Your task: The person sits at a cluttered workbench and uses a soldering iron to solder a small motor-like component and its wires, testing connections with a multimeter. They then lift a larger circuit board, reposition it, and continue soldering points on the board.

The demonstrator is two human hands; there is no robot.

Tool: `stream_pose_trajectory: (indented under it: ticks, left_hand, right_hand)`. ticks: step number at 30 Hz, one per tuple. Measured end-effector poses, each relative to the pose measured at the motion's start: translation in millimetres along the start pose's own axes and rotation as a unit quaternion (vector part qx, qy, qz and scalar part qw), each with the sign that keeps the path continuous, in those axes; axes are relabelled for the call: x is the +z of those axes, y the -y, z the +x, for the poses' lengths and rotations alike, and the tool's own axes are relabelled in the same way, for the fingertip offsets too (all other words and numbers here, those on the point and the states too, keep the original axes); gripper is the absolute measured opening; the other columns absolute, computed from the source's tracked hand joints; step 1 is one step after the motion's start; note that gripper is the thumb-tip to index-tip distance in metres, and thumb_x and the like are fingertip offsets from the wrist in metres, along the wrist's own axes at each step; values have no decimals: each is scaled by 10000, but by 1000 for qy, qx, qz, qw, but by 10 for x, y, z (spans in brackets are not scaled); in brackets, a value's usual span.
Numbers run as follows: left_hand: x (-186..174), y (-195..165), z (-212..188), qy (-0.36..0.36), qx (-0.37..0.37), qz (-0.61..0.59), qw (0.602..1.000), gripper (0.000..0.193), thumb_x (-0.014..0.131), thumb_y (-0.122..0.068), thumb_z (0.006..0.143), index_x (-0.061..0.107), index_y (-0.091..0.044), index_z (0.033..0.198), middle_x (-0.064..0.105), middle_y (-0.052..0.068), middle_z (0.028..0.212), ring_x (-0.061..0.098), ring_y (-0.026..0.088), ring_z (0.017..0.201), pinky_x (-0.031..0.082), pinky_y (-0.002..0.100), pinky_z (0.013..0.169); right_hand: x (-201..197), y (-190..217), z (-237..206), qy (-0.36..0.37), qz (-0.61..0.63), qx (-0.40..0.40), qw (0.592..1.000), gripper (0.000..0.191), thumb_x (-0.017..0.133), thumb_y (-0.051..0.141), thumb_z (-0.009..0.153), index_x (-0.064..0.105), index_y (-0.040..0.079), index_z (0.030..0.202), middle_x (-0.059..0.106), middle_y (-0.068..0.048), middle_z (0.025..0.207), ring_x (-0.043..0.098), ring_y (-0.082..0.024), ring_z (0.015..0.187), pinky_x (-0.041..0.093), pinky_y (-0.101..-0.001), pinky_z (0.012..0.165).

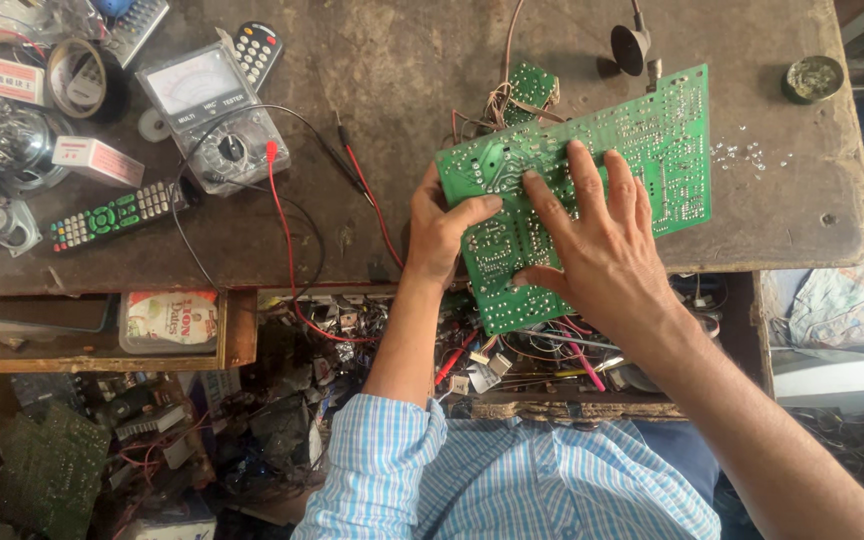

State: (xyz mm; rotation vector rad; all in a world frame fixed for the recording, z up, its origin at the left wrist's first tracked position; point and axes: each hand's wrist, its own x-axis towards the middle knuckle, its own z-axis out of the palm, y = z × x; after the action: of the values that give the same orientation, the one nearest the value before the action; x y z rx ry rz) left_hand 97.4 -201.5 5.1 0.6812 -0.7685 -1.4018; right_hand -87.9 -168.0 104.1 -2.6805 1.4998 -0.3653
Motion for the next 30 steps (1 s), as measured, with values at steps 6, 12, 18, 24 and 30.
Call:
stream_pose_trajectory:
  ticks: [6, 12, 18, 24, 30]
  left_hand:
    - [-14, 17, 0, 12, 20, 21, 1000, 456, 755, -6, 834, 614, 8, 1267, 710, 114, 1146, 688, 187, 1025, 559, 344, 942]
    - [-99, -33, 36, 28, -20, -42, 999, 368, 613, -222, 1008, 604, 0, 1301, 692, 114, 1176, 683, 178, 1054, 554, 330, 940]
    - [-133, -26, 99, 24, -32, -41, 998, 352, 574, -242, 1047, 622, 26, 1271, 693, 117, 1136, 680, 175, 1009, 551, 322, 898]
    - [-169, -38, 119, 18, -53, -25, 998, 353, 619, -236, 1008, 640, 20, 1248, 709, 112, 1095, 694, 172, 971, 568, 329, 862]
    - [-228, -76, 143, 24, -82, -48, 995, 372, 633, -220, 980, 639, 31, 1253, 707, 121, 1090, 698, 186, 960, 578, 347, 845]
  right_hand:
    - [-51, 14, 22, -6, 13, -6, 1000, 1065, 893, 463, 580, 459, 151, 1502, 276, -307, 1556, 301, -557, 1405, 352, -660, 1113]
    - [-25, -10, 86, 26, -17, -17, 999, 1042, 887, 471, 611, 438, 236, 1521, 248, -350, 1537, 298, -603, 1381, 383, -674, 1078]
    - [-93, 63, 160, 62, -20, 5, 998, 1057, 903, 431, 607, 408, 298, 1532, 224, -362, 1525, 300, -644, 1348, 424, -669, 1030]
    - [-133, 134, 230, 85, -29, 22, 996, 1089, 921, 405, 580, 406, 305, 1535, 213, -361, 1507, 313, -656, 1329, 455, -651, 1005]
    - [-116, 151, 248, 74, -38, 11, 996, 1084, 927, 398, 555, 450, 295, 1523, 231, -342, 1499, 335, -631, 1322, 461, -644, 1012]
